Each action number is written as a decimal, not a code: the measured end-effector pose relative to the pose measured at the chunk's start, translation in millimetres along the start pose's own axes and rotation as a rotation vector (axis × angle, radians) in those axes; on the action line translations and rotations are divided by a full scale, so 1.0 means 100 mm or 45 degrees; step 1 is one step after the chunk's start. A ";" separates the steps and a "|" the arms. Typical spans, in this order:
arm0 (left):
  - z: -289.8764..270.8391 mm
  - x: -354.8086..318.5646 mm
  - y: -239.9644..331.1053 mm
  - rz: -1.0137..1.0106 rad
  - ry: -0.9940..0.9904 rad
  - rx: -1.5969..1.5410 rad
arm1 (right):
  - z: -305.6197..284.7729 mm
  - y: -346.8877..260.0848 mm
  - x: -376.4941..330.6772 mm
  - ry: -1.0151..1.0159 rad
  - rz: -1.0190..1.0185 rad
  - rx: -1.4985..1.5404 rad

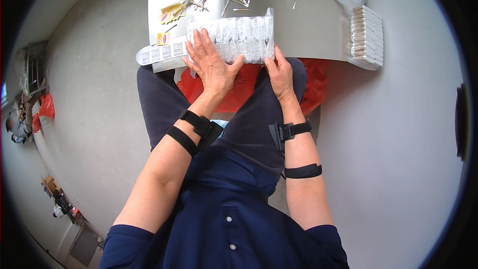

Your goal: The person is packaging sets of cotton swabs into plastic bags and arranging them.

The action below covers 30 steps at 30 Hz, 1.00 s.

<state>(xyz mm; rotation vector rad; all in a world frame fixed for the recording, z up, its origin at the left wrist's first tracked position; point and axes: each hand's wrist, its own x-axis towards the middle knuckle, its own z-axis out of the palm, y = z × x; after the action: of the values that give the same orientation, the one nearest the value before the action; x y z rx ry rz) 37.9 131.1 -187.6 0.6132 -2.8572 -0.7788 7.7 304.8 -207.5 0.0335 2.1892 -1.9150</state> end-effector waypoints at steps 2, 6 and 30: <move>0.00 0.00 0.00 0.005 0.006 -0.001 | 0.02 -0.02 -0.01 -0.001 -0.035 0.008; -0.01 0.00 0.01 -0.003 0.002 -0.008 | 0.05 -0.08 -0.04 0.027 -0.057 -0.031; -0.68 -0.21 -0.72 0.282 0.059 -0.179 | 0.16 -0.12 -0.08 0.087 -0.121 -0.331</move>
<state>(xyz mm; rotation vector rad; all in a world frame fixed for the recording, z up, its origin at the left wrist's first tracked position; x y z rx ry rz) 97.0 51.7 -166.1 0.2873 -2.7359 -0.9040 16.4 288.6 -195.9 -0.0508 2.5099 -1.6813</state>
